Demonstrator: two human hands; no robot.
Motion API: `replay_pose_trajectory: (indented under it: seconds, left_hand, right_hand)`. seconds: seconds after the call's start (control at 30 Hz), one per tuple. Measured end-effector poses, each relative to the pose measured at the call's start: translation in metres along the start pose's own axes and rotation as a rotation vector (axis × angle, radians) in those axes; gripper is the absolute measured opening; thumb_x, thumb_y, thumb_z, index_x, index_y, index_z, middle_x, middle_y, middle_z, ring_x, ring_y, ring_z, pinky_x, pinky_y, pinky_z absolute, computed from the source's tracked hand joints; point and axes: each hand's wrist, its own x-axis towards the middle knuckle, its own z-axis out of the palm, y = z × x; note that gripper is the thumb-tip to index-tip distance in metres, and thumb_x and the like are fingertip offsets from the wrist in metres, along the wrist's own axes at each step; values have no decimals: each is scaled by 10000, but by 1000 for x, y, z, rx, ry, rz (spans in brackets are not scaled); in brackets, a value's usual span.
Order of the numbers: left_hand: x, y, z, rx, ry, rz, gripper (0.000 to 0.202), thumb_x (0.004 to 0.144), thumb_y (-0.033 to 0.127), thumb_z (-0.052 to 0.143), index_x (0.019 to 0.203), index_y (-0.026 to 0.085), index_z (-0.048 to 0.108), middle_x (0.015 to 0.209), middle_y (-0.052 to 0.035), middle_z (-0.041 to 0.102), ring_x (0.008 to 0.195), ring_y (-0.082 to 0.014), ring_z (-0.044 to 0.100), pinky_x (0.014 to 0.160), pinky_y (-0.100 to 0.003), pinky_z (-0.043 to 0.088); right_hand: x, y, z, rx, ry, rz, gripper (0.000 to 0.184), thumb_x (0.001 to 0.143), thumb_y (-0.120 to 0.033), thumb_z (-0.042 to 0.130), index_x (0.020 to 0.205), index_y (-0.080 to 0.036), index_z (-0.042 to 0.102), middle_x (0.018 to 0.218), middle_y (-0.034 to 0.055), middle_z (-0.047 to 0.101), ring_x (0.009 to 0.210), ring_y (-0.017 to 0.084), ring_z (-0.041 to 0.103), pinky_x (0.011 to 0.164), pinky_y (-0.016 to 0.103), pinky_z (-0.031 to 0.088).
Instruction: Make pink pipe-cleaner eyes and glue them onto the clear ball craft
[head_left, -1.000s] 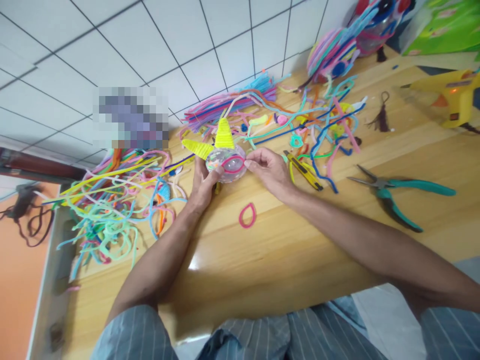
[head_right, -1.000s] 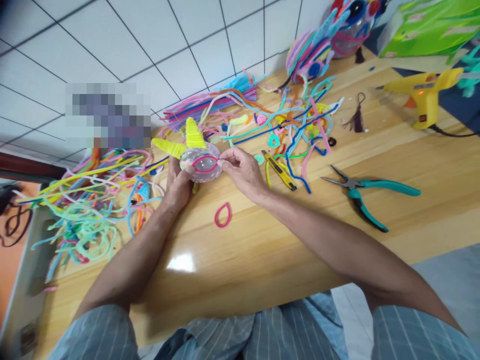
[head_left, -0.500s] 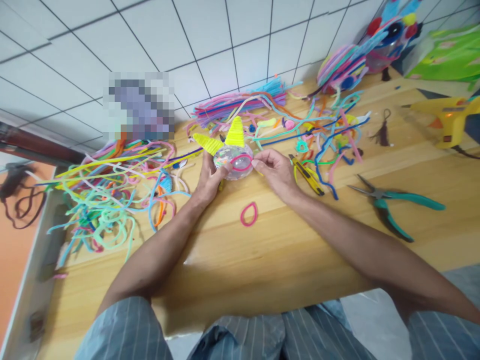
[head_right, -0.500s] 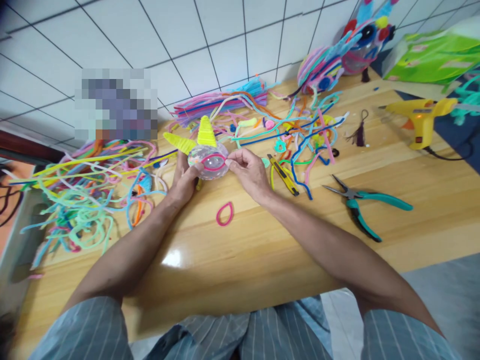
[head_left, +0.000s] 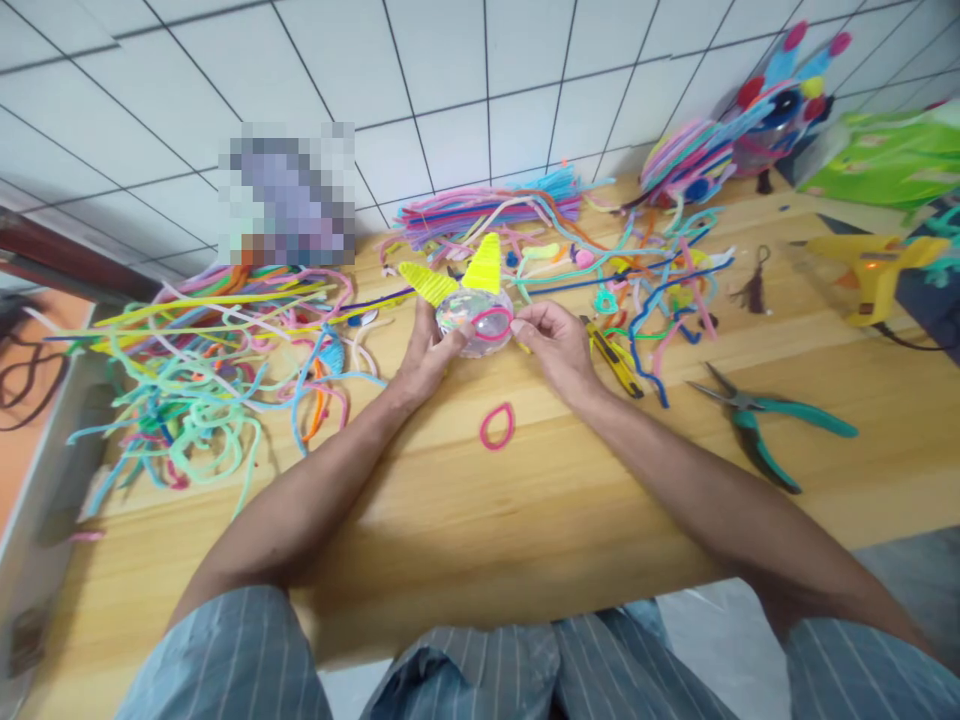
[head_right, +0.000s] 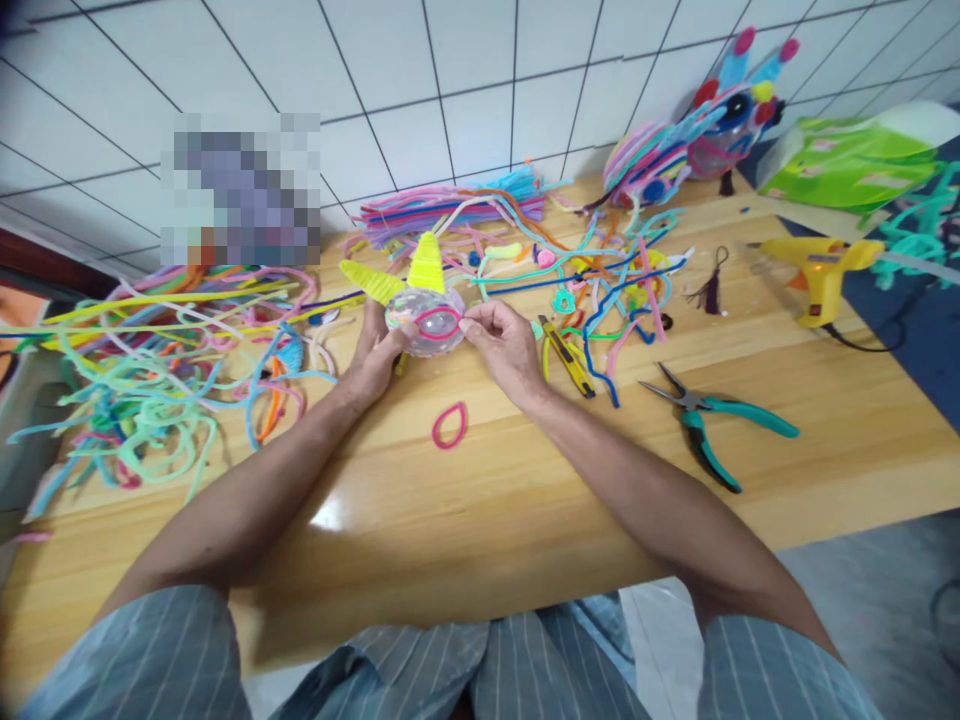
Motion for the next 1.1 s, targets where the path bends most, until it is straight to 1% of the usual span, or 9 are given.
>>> replay_pose_trajectory:
  seconds: [0.27,0.43,0.6,0.7,0.8,0.97,1.1]
  left_hand:
    - [0,-1,1,-9,1,12,868,918,766,794,1592,288,528,1493,-119,691,1449,-382,637,1337,-549,435]
    - [0,-7,-1,-26,6,16,872,886,755,831,1579,308,550,1476,-106,705,1454,-385,635,1342,-549,428]
    - [0,-13,-2,-70,18,25,858,872,745,841,1559,304,576,1467,-104,708,1447,-375,645,1314,-506,452]
    - [-1,-15,-2,-55,12,33,868,894,776,807,1581,310,553,1495,-103,695,1460,-365,638,1288,-483,477]
    - [-2,-16,-3,-39,-2,38,830,944,806,734,1592,328,531,1527,-94,671,1496,-353,610,1298,-480,469]
    - [-2,-14,-3,-38,6,23,796,904,759,810,1528,322,580,1497,-89,678,1470,-348,619,1285,-474,485]
    - [-1,-12,-1,-30,17,20,799,905,760,807,1529,319,571,1481,-93,685,1466,-346,628,1291,-476,488]
  right_hand:
    - [0,-3,0,6,-1,20,236,788,-446,807,867,-241,720,793,-33,726,739,150,607,755,317,487]
    - [1,-1,2,22,7,14,270,779,-475,809,866,-235,722,778,-34,711,708,142,583,729,311,475]
    - [1,2,1,11,-11,-8,268,806,-476,822,874,-238,719,790,-32,715,721,142,576,731,303,487]
    - [2,5,0,18,-9,-23,277,817,-482,837,877,-235,725,786,-31,712,725,142,570,716,296,475]
    - [3,8,0,28,-4,-38,286,828,-488,852,882,-231,737,783,-28,713,727,142,567,702,291,462]
    - [3,11,1,50,-6,-40,285,836,-478,868,905,-230,745,800,-25,721,731,145,580,709,293,465]
    - [3,13,1,53,0,-47,290,840,-485,868,921,-233,750,798,-29,712,739,147,588,717,295,468]
